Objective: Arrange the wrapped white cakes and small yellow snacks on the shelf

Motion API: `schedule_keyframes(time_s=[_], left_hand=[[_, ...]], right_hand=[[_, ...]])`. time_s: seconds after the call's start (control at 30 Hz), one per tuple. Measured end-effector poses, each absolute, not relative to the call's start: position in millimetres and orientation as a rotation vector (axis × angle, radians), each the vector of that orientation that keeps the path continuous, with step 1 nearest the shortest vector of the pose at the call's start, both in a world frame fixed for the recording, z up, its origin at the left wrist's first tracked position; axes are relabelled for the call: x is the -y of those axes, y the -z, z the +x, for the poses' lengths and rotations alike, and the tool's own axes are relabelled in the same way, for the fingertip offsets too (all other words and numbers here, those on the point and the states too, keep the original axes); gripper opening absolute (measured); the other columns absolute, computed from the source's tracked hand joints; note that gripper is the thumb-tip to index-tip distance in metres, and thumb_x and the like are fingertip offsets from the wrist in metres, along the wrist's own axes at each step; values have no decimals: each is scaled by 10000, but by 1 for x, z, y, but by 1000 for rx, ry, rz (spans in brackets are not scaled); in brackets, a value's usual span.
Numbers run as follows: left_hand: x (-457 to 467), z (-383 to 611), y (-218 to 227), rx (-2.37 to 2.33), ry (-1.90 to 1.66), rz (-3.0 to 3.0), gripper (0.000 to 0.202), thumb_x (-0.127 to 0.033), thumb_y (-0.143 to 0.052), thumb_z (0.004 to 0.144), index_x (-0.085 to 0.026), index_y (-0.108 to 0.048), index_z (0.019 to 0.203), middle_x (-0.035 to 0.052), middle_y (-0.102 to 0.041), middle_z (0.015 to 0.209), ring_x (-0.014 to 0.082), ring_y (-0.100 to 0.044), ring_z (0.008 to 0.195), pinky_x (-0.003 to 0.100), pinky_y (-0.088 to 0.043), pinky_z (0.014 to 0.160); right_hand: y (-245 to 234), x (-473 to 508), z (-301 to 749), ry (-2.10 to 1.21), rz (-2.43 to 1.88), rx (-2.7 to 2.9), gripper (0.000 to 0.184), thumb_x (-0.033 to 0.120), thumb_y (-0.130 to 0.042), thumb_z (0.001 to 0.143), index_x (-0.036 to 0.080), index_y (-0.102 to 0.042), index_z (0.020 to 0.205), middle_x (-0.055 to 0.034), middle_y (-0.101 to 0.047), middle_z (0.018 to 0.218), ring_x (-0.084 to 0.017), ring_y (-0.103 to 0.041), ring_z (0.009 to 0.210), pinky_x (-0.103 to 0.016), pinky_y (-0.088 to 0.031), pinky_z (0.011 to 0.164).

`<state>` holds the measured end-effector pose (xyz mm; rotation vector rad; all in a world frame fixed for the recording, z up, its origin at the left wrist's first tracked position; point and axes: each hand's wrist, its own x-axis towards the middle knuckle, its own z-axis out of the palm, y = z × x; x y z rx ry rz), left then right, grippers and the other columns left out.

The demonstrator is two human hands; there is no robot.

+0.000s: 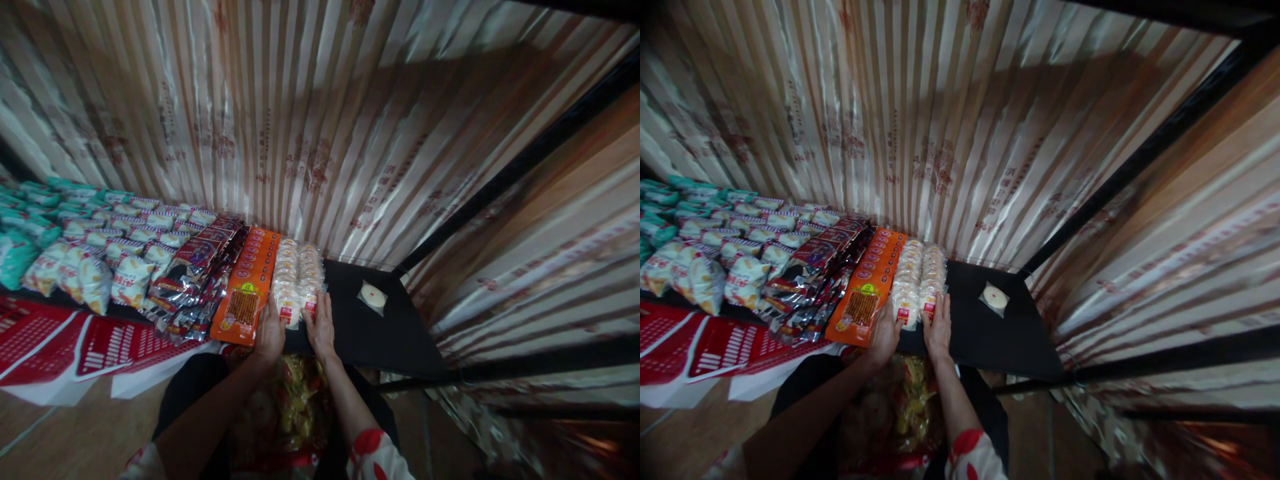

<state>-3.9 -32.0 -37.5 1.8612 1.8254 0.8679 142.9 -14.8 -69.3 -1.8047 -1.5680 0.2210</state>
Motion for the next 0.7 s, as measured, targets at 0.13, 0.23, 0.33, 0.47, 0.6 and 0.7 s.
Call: schedule_keyframes(time_s=[0.13,0.23,0.33,0.47,0.6,0.7], left_hand=[[31,-3,36,-1840,-852,1864,592,-167,-433,815,-73,-261,1373,183,-494,1291,254,-438,1229,362,-379,1010],[30,-2,37,-1848,-843,1874,581,-173,-429,821,-41,-269,1364,202,-483,1292,260,-424,1238,356,-369,1017],[30,-2,38,-1850,-848,1879,584,-180,-427,825,-57,-261,1371,193,-490,1290,259,-435,1227,362,-380,1007],[28,-1,40,-1854,-849,1877,602,-186,-426,825,-85,-233,1387,178,-492,1298,263,-440,1226,378,-387,1003],[28,0,40,-1849,-878,1881,625,-186,-433,820,-82,-211,1395,185,-446,1346,265,-438,1230,384,-382,1012],[28,1,40,-1849,-894,1884,627,-171,-439,812,-86,-222,1393,186,-435,1358,267,-432,1239,387,-375,1020]], right_hand=[[69,14,143,-220,-1805,1569,626,428,-459,836,205,-296,1397,-118,-226,1490,-247,-299,1335,-388,-363,1023],[68,14,143,-243,-1818,1566,625,431,-459,837,202,-299,1395,-124,-221,1490,-254,-294,1336,-394,-361,1024],[69,14,143,-240,-1823,1568,626,433,-456,838,196,-299,1395,-130,-225,1488,-257,-291,1337,-400,-361,1022],[68,14,142,-208,-1815,1571,618,432,-447,841,205,-298,1396,-124,-236,1485,-249,-301,1333,-397,-373,1011],[67,15,142,-229,-1825,1576,608,435,-428,849,215,-288,1399,-119,-223,1490,-250,-302,1332,-402,-373,1009],[66,15,142,-221,-1832,1584,604,442,-429,848,213,-302,1393,-123,-238,1483,-255,-305,1330,-404,-371,1009]])
